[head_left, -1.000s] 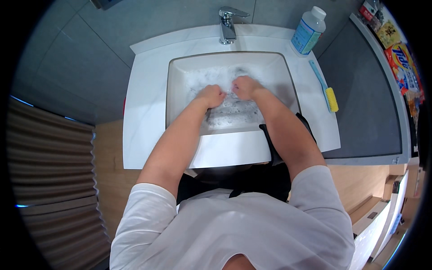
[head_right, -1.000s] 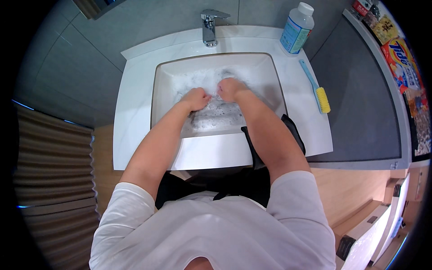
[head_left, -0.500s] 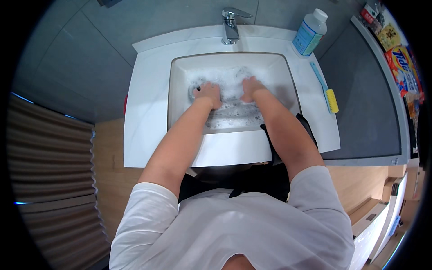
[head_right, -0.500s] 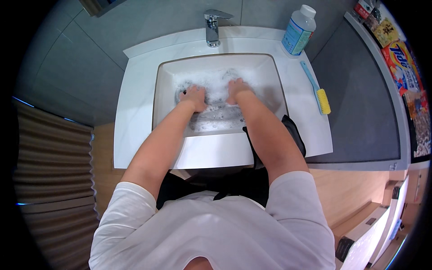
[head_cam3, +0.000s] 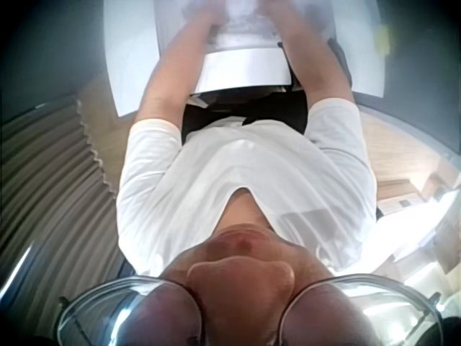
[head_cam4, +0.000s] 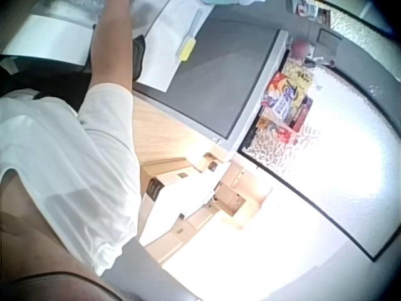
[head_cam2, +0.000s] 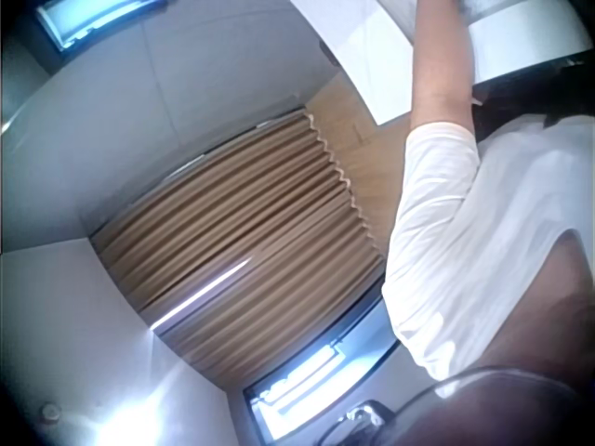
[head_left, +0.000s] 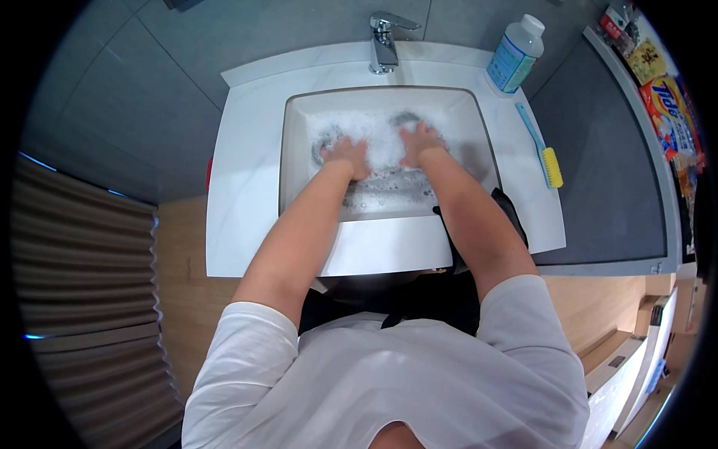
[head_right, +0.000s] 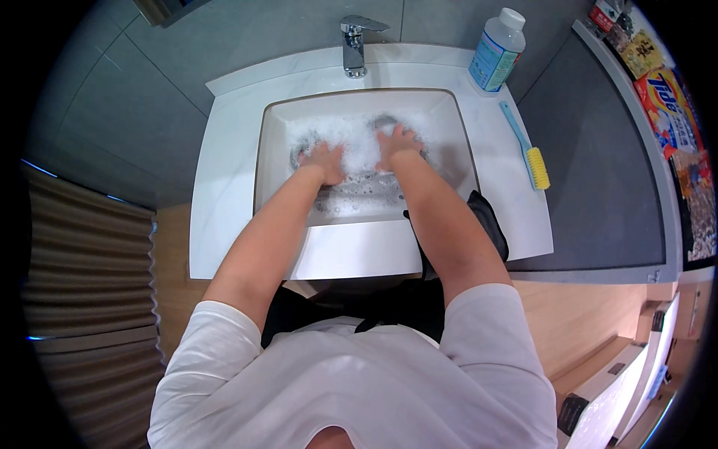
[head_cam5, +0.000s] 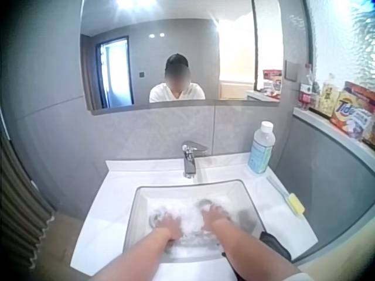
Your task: The person washes a grey cloth in a sink by applying detergent from a bag and then scrubbing the fabric in water.
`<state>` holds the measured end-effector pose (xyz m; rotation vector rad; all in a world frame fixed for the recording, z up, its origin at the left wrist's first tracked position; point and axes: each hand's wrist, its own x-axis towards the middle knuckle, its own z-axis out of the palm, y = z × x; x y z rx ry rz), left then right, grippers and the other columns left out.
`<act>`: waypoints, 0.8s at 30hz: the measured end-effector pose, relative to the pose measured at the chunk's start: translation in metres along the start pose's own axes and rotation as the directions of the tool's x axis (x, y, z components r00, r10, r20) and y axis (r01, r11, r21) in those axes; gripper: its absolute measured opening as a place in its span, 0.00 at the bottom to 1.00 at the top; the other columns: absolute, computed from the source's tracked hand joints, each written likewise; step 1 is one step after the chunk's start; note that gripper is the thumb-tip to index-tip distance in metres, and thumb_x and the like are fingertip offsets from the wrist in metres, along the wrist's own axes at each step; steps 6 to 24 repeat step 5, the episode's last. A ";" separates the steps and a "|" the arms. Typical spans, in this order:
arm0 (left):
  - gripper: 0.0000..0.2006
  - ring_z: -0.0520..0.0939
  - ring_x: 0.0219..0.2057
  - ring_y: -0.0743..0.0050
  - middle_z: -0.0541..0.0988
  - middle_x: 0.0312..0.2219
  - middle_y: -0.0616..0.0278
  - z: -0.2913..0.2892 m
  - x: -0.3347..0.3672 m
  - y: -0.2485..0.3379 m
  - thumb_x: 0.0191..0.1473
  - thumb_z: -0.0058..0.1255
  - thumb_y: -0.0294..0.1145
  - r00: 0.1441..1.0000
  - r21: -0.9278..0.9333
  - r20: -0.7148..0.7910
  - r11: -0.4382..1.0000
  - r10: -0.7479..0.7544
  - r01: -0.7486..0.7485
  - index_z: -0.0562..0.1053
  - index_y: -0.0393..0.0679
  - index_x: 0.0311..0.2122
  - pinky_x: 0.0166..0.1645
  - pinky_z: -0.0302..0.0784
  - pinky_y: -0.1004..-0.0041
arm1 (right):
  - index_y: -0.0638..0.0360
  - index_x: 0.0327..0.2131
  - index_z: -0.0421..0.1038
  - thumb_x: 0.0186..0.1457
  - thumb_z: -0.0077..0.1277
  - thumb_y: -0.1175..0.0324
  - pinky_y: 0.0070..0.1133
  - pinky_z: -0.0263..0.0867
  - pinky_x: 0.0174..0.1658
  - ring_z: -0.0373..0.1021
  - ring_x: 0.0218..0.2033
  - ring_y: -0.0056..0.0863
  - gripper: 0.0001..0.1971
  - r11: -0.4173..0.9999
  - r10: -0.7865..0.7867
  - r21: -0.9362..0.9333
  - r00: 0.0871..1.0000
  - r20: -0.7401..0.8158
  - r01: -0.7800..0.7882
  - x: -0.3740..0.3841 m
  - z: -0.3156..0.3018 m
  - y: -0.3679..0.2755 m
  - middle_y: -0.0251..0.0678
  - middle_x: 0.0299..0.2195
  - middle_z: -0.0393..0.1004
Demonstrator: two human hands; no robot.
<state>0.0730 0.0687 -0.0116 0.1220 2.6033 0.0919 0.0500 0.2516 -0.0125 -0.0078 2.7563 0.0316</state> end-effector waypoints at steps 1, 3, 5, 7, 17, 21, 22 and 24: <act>0.44 0.50 0.71 0.51 0.49 0.71 0.53 0.000 0.002 -0.001 0.52 0.59 0.51 1.000 0.001 0.000 1.000 0.001 -0.001 0.51 0.62 0.70 0.69 0.49 0.39 | 0.30 0.68 0.49 0.46 0.67 0.48 0.54 0.56 0.62 0.47 0.69 0.50 0.48 0.999 -0.024 -0.022 0.997 0.075 0.026 0.002 -0.002 0.002 0.41 0.70 0.45; 0.44 0.50 0.71 0.51 0.48 0.71 0.54 0.000 0.008 -0.006 0.52 0.59 0.51 0.996 0.067 0.040 0.995 0.076 -0.079 0.51 0.59 0.71 0.69 0.49 0.41 | 0.30 0.68 0.49 0.46 0.67 0.48 0.55 0.56 0.62 0.46 0.69 0.49 0.48 0.998 -0.050 -0.041 0.988 0.149 0.057 0.008 -0.005 0.003 0.40 0.70 0.44; 0.45 0.48 0.72 0.51 0.46 0.72 0.55 -0.001 0.012 -0.006 0.53 0.58 0.52 0.990 0.105 0.080 0.987 0.116 -0.124 0.49 0.59 0.71 0.70 0.47 0.41 | 0.26 0.70 0.43 0.46 0.67 0.47 0.57 0.53 0.64 0.42 0.71 0.47 0.52 0.993 -0.100 -0.037 0.958 0.269 0.114 0.014 -0.006 0.006 0.39 0.72 0.38; 0.45 0.48 0.72 0.51 0.46 0.72 0.55 -0.001 0.012 -0.006 0.53 0.58 0.52 0.990 0.105 0.080 0.987 0.116 -0.124 0.49 0.59 0.71 0.70 0.47 0.41 | 0.26 0.70 0.43 0.46 0.67 0.47 0.57 0.53 0.64 0.42 0.71 0.47 0.52 0.993 -0.100 -0.037 0.958 0.269 0.114 0.014 -0.006 0.006 0.39 0.72 0.38; 0.45 0.48 0.72 0.51 0.46 0.72 0.55 -0.001 0.012 -0.006 0.53 0.58 0.52 0.990 0.105 0.080 0.987 0.116 -0.124 0.49 0.59 0.71 0.70 0.47 0.41 | 0.26 0.70 0.43 0.46 0.67 0.47 0.57 0.53 0.64 0.42 0.71 0.47 0.52 0.993 -0.100 -0.037 0.958 0.269 0.114 0.014 -0.006 0.006 0.39 0.72 0.38; 0.45 0.48 0.72 0.51 0.46 0.72 0.55 -0.001 0.012 -0.006 0.53 0.58 0.52 0.990 0.105 0.080 0.987 0.116 -0.124 0.49 0.59 0.71 0.70 0.47 0.41 | 0.26 0.70 0.43 0.46 0.67 0.47 0.57 0.53 0.64 0.42 0.71 0.47 0.52 0.993 -0.100 -0.037 0.958 0.269 0.114 0.014 -0.006 0.006 0.39 0.72 0.38; 0.45 0.48 0.72 0.51 0.46 0.72 0.55 -0.001 0.012 -0.006 0.53 0.58 0.52 0.990 0.105 0.080 0.987 0.116 -0.124 0.49 0.59 0.71 0.70 0.47 0.41 | 0.26 0.70 0.43 0.46 0.67 0.47 0.57 0.53 0.64 0.42 0.71 0.47 0.52 0.993 -0.100 -0.037 0.958 0.269 0.114 0.014 -0.006 0.006 0.39 0.72 0.38; 0.45 0.48 0.72 0.51 0.46 0.72 0.55 -0.001 0.012 -0.006 0.53 0.58 0.52 0.990 0.105 0.080 0.987 0.116 -0.124 0.49 0.59 0.71 0.70 0.47 0.41 | 0.26 0.70 0.43 0.46 0.67 0.47 0.57 0.53 0.64 0.42 0.71 0.47 0.52 0.993 -0.100 -0.037 0.958 0.269 0.114 0.014 -0.006 0.006 0.39 0.72 0.38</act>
